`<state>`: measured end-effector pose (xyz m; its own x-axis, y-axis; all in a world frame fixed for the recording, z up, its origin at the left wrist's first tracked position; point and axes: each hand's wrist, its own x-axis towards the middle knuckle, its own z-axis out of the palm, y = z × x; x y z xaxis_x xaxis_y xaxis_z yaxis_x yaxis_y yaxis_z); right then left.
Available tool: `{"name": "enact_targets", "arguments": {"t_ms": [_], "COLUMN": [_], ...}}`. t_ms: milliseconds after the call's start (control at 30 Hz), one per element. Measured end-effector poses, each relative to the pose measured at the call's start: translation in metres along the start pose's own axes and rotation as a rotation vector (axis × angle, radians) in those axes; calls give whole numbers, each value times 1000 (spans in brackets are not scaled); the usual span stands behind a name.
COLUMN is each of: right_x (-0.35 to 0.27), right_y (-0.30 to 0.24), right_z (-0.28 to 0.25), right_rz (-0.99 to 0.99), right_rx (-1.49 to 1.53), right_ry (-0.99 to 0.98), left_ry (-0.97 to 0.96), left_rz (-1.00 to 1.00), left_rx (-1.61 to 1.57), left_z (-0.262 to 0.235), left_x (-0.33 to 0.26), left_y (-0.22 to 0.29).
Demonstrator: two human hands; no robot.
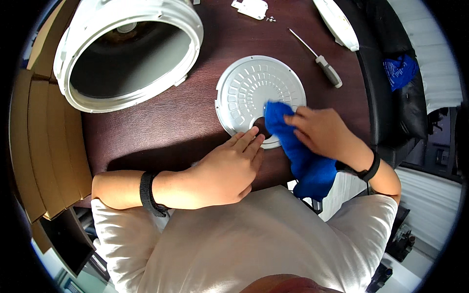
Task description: The person uses a screwdriver to remove screws from a white cylindrical appliance, then separates the lid from the base. They wipe the lid and the interior of the base with a blue cloth.
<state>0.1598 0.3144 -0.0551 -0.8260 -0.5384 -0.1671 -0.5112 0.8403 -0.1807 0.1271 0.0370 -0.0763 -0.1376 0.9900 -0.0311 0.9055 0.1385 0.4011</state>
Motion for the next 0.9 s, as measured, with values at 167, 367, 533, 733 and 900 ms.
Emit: {"name": "enact_targets", "arguments": {"t_ms": [167, 367, 533, 733, 900], "right_x": [-20, -14, -8, -8, 29], "right_y": [-15, 30, 18, -26, 0], "right_z": [8, 11, 14, 14, 5], "right_rz": [-21, 184, 149, -53, -101], "right_rx": [38, -2, -60, 34, 0], "right_ry": [-46, 148, 122, 20, 114], "left_ry": [-102, -139, -57, -64, -88], "left_rz": [30, 28, 5, 34, -14], "left_rx": [17, -29, -60, -57, -72], "left_z": [-16, -23, -14, -16, -18], "left_x": [8, 13, 6, 6, 5], "left_y": [-5, -6, -6, -6, -2]}}
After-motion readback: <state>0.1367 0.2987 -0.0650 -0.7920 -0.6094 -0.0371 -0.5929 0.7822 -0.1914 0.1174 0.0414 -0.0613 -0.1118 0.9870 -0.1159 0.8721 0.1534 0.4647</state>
